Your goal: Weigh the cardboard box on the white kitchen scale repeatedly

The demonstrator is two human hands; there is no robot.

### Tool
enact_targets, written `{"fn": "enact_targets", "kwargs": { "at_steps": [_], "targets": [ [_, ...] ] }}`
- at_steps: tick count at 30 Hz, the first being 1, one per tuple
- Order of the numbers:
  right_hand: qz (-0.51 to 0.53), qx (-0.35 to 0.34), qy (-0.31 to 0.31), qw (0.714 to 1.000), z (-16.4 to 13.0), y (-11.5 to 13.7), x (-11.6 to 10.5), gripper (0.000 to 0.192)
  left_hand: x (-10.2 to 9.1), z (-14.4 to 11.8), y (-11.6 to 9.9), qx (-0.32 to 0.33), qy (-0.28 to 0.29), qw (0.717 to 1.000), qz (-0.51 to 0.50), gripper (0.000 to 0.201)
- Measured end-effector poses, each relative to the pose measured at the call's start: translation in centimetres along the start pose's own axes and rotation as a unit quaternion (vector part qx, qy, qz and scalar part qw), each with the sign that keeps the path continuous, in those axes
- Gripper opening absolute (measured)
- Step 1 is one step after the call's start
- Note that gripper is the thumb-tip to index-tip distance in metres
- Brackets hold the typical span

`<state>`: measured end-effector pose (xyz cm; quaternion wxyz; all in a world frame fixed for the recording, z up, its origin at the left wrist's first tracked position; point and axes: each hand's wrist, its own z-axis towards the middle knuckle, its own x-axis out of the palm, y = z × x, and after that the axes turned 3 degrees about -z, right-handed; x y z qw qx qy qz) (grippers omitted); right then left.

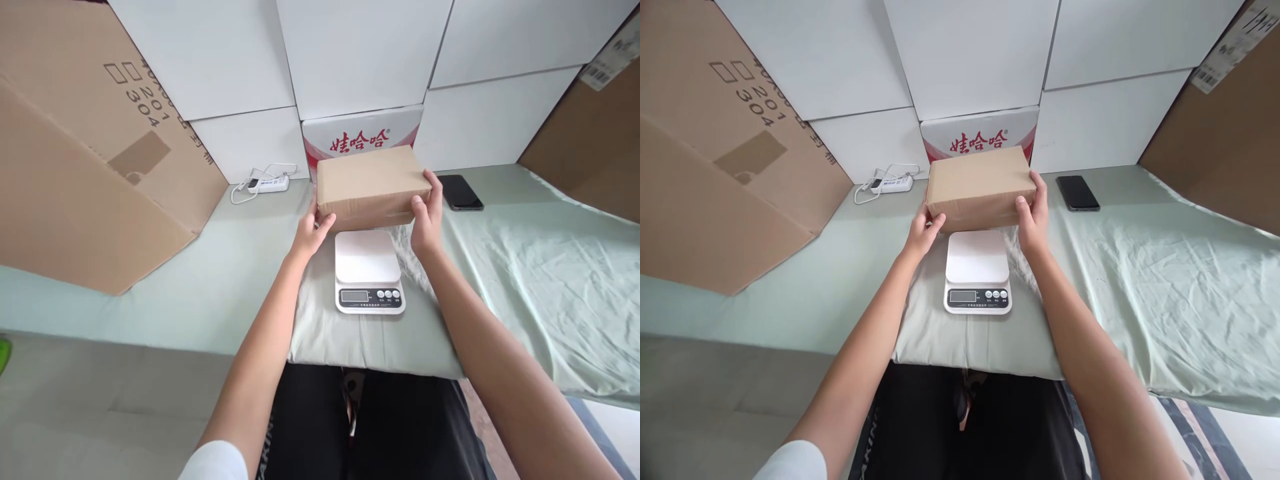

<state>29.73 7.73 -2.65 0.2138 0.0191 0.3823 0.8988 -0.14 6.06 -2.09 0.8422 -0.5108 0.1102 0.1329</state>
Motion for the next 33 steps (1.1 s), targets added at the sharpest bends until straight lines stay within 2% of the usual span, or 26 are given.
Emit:
{"fn": "enact_targets", "kwargs": {
  "at_steps": [7, 14, 18, 27, 33],
  "targets": [
    [-0.017, 0.03, 0.008, 0.999, -1.1, -1.5, 0.0, 0.085, 0.6, -0.1, 1.2, -0.008, -0.004, 1.0, 0.02, 0.089],
    [0.037, 0.057, 0.051, 0.996, -1.1, -4.3, 1.0, 0.107, 0.9, -0.2, 1.4, -0.045, 0.0, 0.999, 0.014, 0.09],
    [0.033, 0.067, 0.068, 0.995, -1.3, -5.4, 1.1, 0.104, 0.9, -0.3, 1.2, -0.063, 0.005, 0.997, 0.032, 0.082],
    [0.015, 0.05, 0.063, 0.997, -1.2, -6.3, 1.2, 0.102, 1.0, -0.2, 1.4, -0.076, 0.01, 0.997, 0.027, 0.074],
    [0.024, 0.091, 0.058, 0.994, -1.0, -5.8, 1.1, 0.102, 1.1, 0.0, 2.8, -0.065, -0.008, 0.998, 0.005, 0.086]
  ]
}}
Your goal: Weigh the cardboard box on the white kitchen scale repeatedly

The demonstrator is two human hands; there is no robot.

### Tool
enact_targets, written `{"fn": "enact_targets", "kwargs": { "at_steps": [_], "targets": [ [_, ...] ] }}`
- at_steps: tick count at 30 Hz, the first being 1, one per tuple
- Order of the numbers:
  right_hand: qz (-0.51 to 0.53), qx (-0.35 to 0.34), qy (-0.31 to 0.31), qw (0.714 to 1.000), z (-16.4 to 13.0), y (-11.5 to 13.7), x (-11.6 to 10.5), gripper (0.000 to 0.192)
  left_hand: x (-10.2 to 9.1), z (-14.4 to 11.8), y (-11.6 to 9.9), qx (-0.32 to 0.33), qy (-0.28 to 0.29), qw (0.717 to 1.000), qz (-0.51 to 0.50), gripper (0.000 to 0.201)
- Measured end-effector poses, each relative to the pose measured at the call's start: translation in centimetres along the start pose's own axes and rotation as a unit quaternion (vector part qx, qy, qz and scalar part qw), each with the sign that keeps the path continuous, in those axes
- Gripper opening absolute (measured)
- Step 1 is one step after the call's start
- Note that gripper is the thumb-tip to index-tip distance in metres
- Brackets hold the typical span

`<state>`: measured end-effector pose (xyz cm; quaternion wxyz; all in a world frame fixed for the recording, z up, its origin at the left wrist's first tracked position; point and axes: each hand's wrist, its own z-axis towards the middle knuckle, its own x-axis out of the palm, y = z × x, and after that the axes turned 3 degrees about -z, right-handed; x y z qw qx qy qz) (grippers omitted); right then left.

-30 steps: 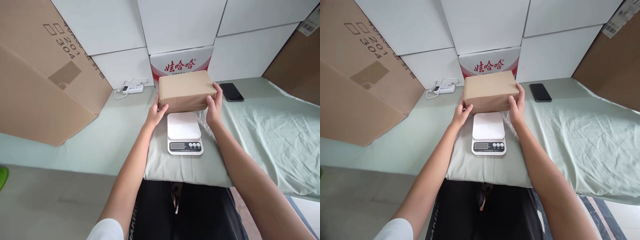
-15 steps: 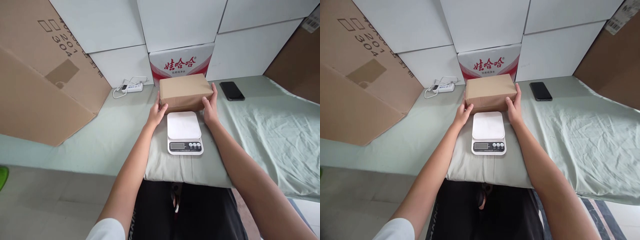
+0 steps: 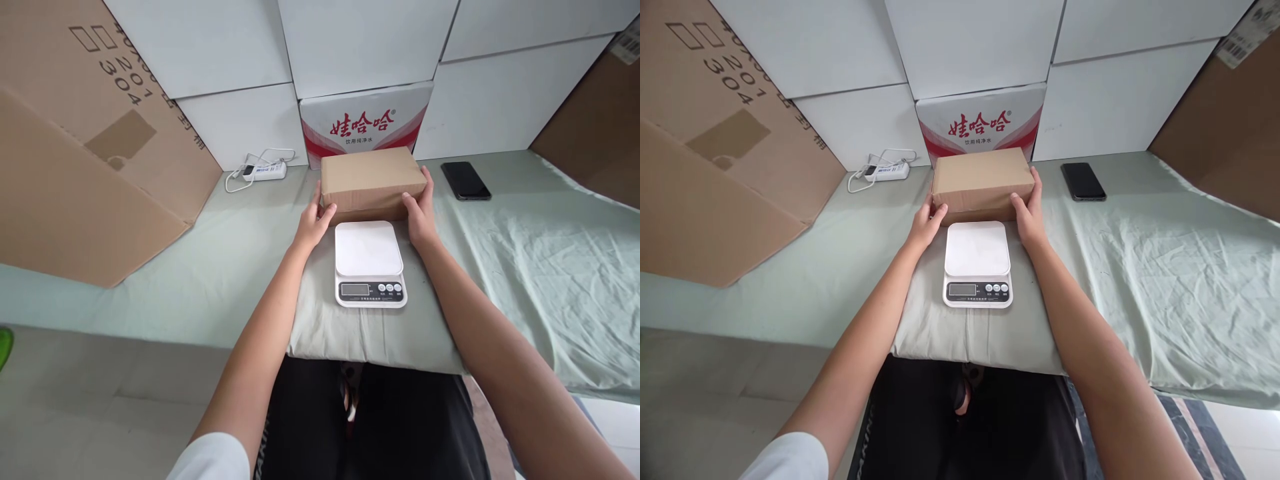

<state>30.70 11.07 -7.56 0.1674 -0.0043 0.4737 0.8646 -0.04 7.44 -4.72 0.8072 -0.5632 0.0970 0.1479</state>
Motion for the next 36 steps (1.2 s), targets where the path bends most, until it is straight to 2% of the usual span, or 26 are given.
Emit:
{"fn": "enact_targets", "kwargs": {
  "at_steps": [6, 9, 14, 20, 26, 29, 32, 36],
  "targets": [
    [0.004, -0.017, -0.021, 1.0, -0.3, 0.0, -0.3, 0.096, -1.4, 0.5, 1.6, -0.028, -0.097, 0.993, -0.069, 0.088],
    [0.011, -0.02, -0.011, 1.0, -0.5, -0.8, -0.5, 0.098, -1.7, 0.6, 1.6, -0.053, -0.115, 0.989, -0.079, 0.086],
    [0.023, -0.011, 0.008, 1.0, -0.6, -1.4, -0.6, 0.109, -1.0, 0.3, 0.8, -0.056, -0.06, 0.992, -0.093, 0.085],
    [0.032, -0.036, 0.032, 0.998, -0.4, -0.1, -0.4, 0.115, -0.2, -0.1, 0.0, -0.019, 0.032, 0.988, -0.153, 0.088],
    [0.037, -0.012, 0.06, 0.997, -0.6, 0.7, -0.1, 0.115, -0.1, -0.2, -0.6, -0.022, 0.042, 0.987, -0.156, 0.097],
    [0.031, -0.035, 0.044, 0.998, -0.6, 2.3, 0.1, 0.112, -0.3, 0.0, -1.3, 0.005, 0.032, 0.989, -0.143, 0.098],
    [-0.014, -0.074, 0.007, 0.997, -0.8, 5.8, -0.6, 0.104, -0.9, -0.5, -2.9, 0.065, 0.018, 0.989, -0.133, 0.098],
    [-0.063, -0.126, -0.016, 0.99, -3.0, 10.6, -3.3, 0.099, -2.0, -3.8, -5.8, 0.12, 0.008, 0.986, -0.113, 0.096]
  ]
}}
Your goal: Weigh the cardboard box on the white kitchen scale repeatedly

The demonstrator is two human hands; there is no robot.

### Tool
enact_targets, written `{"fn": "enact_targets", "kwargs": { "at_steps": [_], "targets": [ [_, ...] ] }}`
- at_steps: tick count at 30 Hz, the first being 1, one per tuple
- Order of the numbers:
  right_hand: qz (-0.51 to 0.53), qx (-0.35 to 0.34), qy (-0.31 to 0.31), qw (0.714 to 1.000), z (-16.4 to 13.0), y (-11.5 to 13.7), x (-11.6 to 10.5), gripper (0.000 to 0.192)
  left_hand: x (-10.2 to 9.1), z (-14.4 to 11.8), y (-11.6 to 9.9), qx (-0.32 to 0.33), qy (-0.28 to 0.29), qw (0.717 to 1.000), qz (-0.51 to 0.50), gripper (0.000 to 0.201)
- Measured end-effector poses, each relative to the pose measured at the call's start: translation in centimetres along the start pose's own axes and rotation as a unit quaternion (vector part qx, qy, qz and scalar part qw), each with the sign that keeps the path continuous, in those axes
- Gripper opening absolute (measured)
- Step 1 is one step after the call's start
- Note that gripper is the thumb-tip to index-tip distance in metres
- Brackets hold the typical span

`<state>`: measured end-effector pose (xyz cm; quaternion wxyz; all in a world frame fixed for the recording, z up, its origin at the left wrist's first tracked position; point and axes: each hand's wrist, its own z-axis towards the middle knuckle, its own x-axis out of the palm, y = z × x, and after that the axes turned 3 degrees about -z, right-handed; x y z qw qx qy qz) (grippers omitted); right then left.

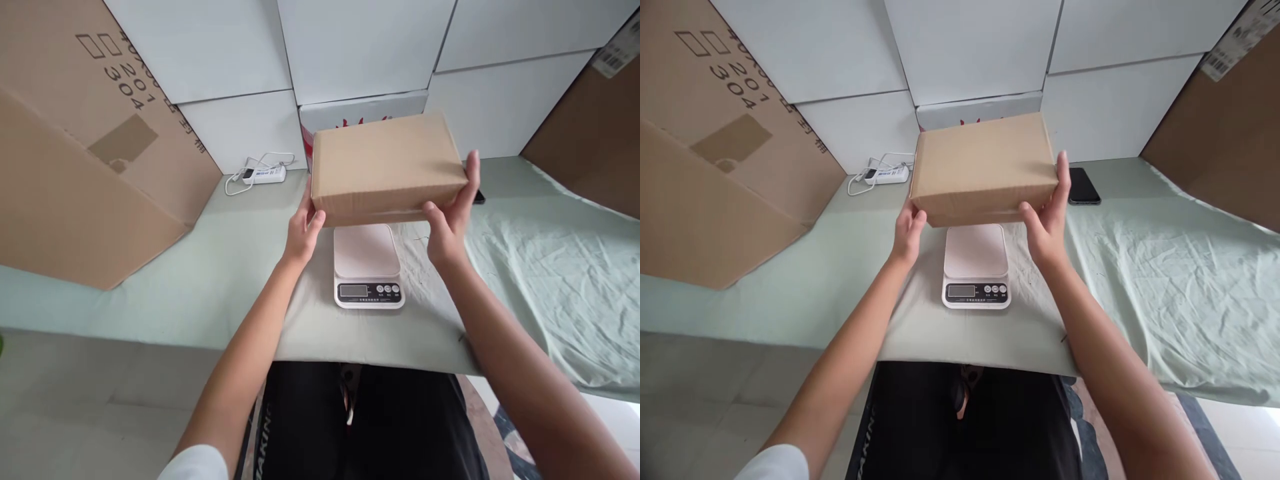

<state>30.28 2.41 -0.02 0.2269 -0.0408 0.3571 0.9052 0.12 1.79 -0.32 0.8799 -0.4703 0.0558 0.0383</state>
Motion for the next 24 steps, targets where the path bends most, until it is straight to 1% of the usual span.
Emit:
{"fn": "enact_targets", "kwargs": {
  "at_steps": [2, 4, 6, 8, 11, 13, 14, 16, 19, 24],
  "targets": [
    [-0.016, -0.013, 0.001, 1.0, -1.5, 1.1, -1.5, 0.102, -0.2, -2.2, -1.5, -0.001, 0.0, 1.0, 0.008, 0.092],
    [-0.027, -0.016, 0.005, 1.0, -3.2, 1.3, -2.3, 0.106, -0.4, -4.5, -2.2, -0.014, 0.014, 1.0, 0.006, 0.089],
    [-0.031, -0.01, 0.006, 0.999, -4.6, 0.9, -2.4, 0.105, -0.4, -6.2, -2.3, -0.035, 0.014, 0.999, 0.001, 0.089],
    [-0.037, -0.005, 0.003, 0.999, -5.5, 0.5, -2.3, 0.1, -0.3, -7.2, -2.0, -0.054, -0.001, 0.999, -0.002, 0.089],
    [-0.045, -0.033, 0.002, 0.998, -6.1, 0.1, -2.1, 0.093, -0.2, -7.8, -1.6, -0.057, -0.018, 0.998, 0.007, 0.089],
    [-0.043, -0.062, 0.006, 0.997, -6.3, 0.1, -2.2, 0.089, -0.3, -8.0, -1.4, -0.051, -0.014, 0.998, 0.022, 0.089],
    [-0.042, -0.067, 0.007, 0.997, -6.4, 0.1, -2.3, 0.088, -0.4, -8.1, -1.4, -0.048, -0.011, 0.998, 0.031, 0.09],
    [-0.044, -0.051, 0.003, 0.998, -6.6, 0.2, -2.5, 0.087, -0.5, -8.5, -1.3, -0.045, -0.007, 0.998, 0.042, 0.088],
    [-0.052, -0.025, -0.002, 0.998, -6.8, 0.1, -2.5, 0.088, -0.6, -8.9, -1.1, -0.036, -0.015, 0.998, 0.049, 0.082],
    [-0.047, -0.064, 0.01, 0.997, -6.7, 0.1, -2.7, 0.081, -0.7, -9.4, -0.9, -0.024, -0.021, 0.998, 0.062, 0.079]
  ]
}}
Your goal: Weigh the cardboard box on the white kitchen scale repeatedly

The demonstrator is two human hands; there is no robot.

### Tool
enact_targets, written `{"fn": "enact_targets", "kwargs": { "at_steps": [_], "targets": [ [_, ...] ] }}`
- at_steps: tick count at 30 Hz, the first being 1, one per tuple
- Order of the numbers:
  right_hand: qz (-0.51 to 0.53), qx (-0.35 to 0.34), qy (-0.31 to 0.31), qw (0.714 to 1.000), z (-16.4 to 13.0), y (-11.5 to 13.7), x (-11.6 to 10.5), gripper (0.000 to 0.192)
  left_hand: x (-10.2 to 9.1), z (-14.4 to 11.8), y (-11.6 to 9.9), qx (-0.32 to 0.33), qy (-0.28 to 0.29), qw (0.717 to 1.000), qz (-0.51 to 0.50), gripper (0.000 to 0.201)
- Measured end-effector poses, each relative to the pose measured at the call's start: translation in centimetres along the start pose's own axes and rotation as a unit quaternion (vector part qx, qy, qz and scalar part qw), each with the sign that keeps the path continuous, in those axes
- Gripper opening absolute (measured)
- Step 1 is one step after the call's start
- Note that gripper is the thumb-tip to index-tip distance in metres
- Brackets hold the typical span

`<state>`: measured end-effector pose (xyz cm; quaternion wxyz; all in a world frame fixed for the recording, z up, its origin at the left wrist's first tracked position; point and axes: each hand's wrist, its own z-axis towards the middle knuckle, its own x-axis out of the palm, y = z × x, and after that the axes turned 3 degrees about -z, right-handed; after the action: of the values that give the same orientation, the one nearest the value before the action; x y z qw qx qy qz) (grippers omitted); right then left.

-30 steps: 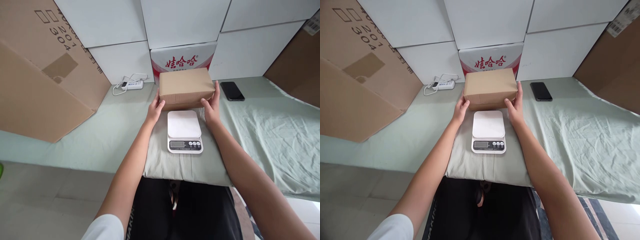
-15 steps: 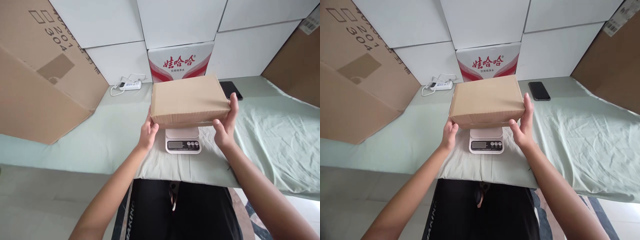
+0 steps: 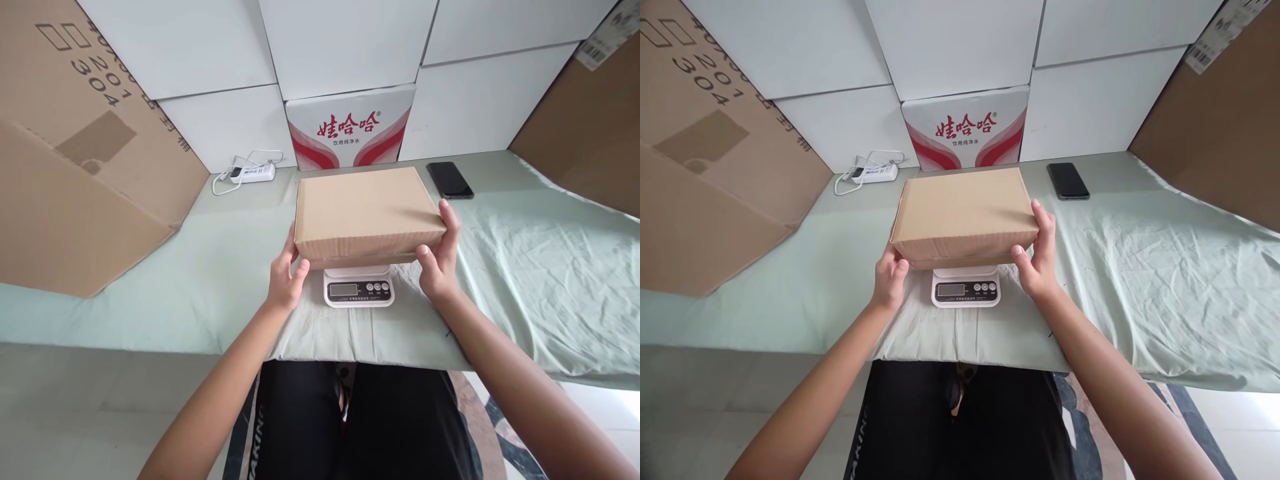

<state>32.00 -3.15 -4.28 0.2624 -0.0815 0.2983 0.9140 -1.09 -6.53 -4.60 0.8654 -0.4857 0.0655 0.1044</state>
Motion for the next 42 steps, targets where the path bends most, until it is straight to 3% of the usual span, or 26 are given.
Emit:
{"fn": "enact_targets", "kwargs": {
  "at_steps": [11, 18, 26, 33, 39, 42],
  "targets": [
    [-0.011, -0.025, 0.008, 1.0, 0.3, 0.6, -0.2, 0.074, -0.2, -0.2, 0.9, -0.005, -0.014, 1.0, -0.008, 0.071],
    [-0.018, -0.001, -0.003, 1.0, 0.0, 0.1, 0.0, 0.075, -0.1, -0.1, 0.3, -0.007, -0.011, 1.0, 0.017, 0.081],
    [-0.021, 0.004, -0.05, 0.999, 0.1, 0.2, 0.0, 0.073, -0.6, 0.0, 1.0, 0.012, -0.048, 0.999, -0.011, 0.09],
    [-0.013, 0.025, -0.05, 0.998, 0.9, 2.1, -0.5, 0.059, -0.3, 0.5, -1.2, 0.016, -0.014, 1.0, 0.013, 0.087],
    [0.016, 0.01, -0.05, 0.999, 5.1, 5.3, -2.1, 0.059, -1.0, 4.0, -4.1, 0.042, -0.018, 0.999, -0.018, 0.085],
    [0.022, -0.003, -0.045, 0.999, 8.1, 4.2, -1.0, 0.063, -0.2, 7.5, -3.3, 0.03, -0.023, 0.998, -0.054, 0.082]
  ]
}}
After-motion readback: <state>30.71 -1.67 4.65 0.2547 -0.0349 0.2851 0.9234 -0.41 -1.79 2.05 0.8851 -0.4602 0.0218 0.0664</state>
